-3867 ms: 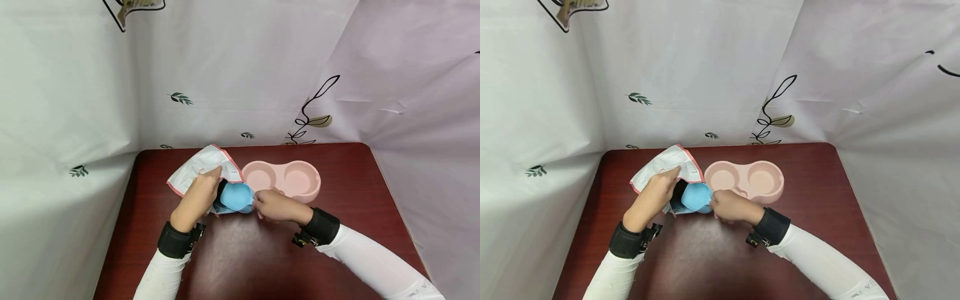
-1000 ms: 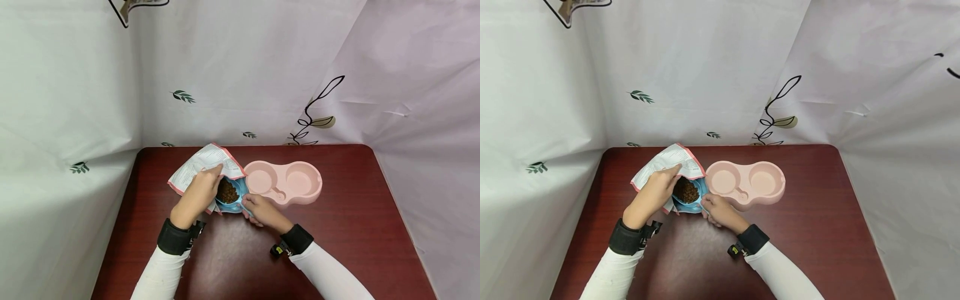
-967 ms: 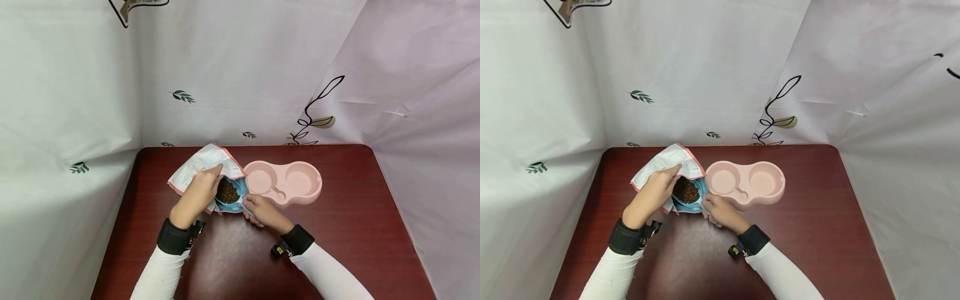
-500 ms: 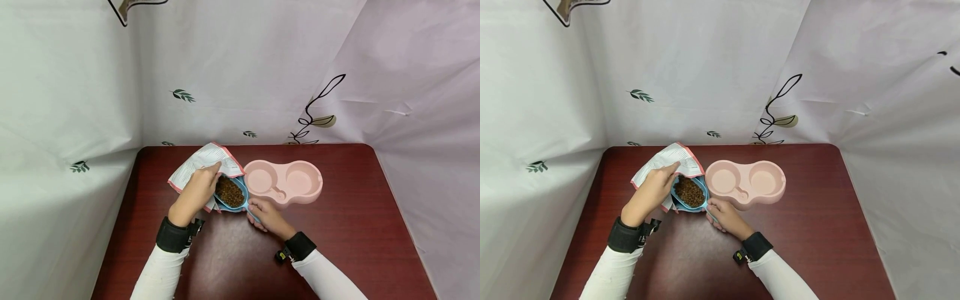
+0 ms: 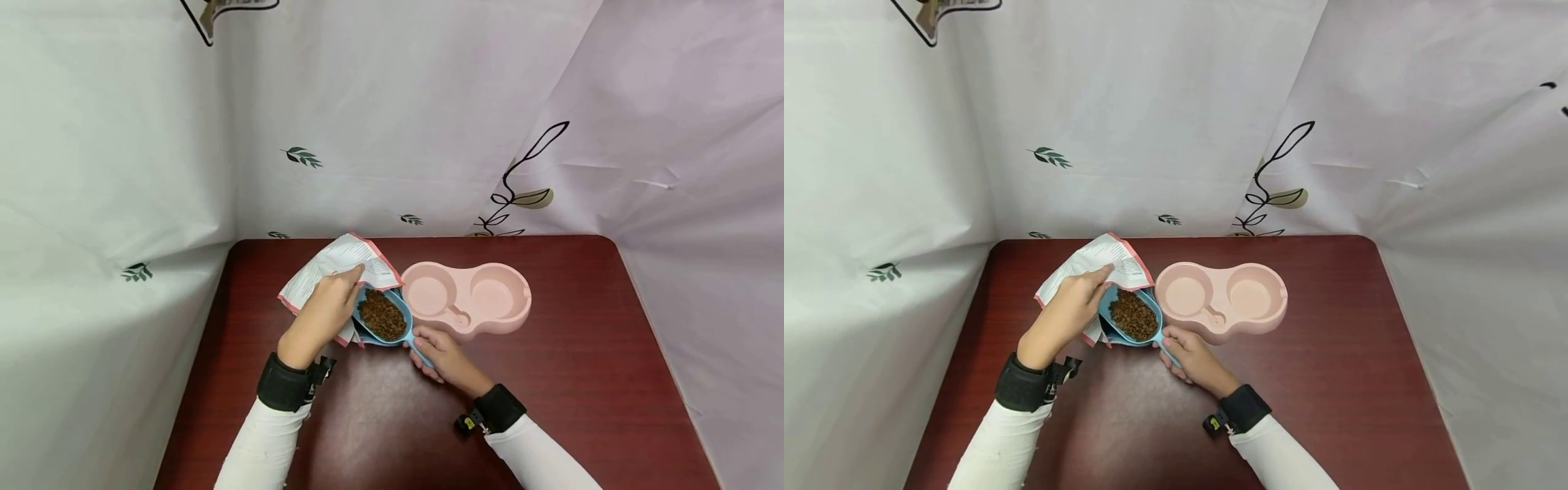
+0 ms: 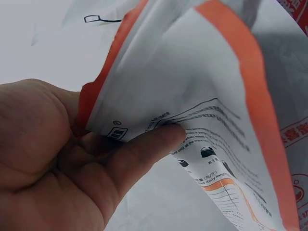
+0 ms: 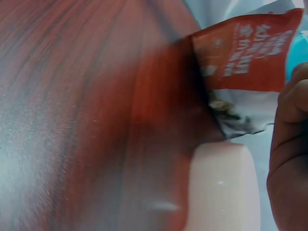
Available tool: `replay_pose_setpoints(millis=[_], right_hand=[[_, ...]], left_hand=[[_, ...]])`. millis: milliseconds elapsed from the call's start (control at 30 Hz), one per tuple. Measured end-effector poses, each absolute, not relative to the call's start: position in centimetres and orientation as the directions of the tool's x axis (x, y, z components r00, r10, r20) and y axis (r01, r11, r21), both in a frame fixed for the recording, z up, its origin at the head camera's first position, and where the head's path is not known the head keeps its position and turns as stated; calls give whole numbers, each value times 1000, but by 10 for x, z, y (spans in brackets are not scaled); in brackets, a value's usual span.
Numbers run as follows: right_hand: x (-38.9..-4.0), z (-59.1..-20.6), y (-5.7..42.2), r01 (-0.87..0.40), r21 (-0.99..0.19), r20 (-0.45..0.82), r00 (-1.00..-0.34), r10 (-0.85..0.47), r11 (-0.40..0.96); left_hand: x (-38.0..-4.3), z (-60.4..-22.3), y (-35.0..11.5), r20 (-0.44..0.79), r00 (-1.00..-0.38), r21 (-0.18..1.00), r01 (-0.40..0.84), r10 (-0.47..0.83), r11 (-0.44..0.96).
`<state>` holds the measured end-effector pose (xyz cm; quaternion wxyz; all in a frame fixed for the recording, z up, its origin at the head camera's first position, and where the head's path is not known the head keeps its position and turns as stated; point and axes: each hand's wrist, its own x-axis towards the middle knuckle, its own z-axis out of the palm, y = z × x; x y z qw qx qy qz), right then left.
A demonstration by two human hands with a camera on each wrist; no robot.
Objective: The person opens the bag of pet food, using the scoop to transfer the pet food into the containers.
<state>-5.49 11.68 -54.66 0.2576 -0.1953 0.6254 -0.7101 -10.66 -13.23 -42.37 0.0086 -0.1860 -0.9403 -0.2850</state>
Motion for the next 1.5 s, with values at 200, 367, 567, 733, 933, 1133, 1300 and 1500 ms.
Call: replay_pose_setpoints(millis=[200, 367, 567, 733, 933, 1133, 1300, 1500], right_hand=[[-46, -525, 135, 140, -989, -75, -777, -625, -56], [-41, -509, 160, 138, -990, -86, -757, -647, -31], [-34, -496, 201, 115, -993, -86, -772, -629, -6], [-37, -485, 233, 130, -991, -126, -799, -587, 36], [-53, -471, 254, 215, -955, -294, -789, -540, 205], [-73, -460, 253, 269, -900, -421, -740, -524, 343], [-88, -458, 249, 299, -873, -475, -704, -529, 386], [-100, -460, 244, 306, -850, -511, -673, -534, 428]], left_hand=[[-109, -424, -131, 129, -928, 531, 363, 350, 766], [-109, -424, -133, 125, -931, 526, 355, 343, 773], [-109, -422, -133, 120, -933, 526, 350, 339, 776], [-111, -423, -132, 126, -934, 523, 348, 334, 778], [-111, -423, -132, 116, -939, 523, 336, 325, 783], [-111, -423, -133, 114, -940, 528, 332, 322, 782], [-111, -423, -134, 107, -940, 533, 329, 324, 779], [-110, -424, -133, 102, -942, 535, 323, 320, 781]])
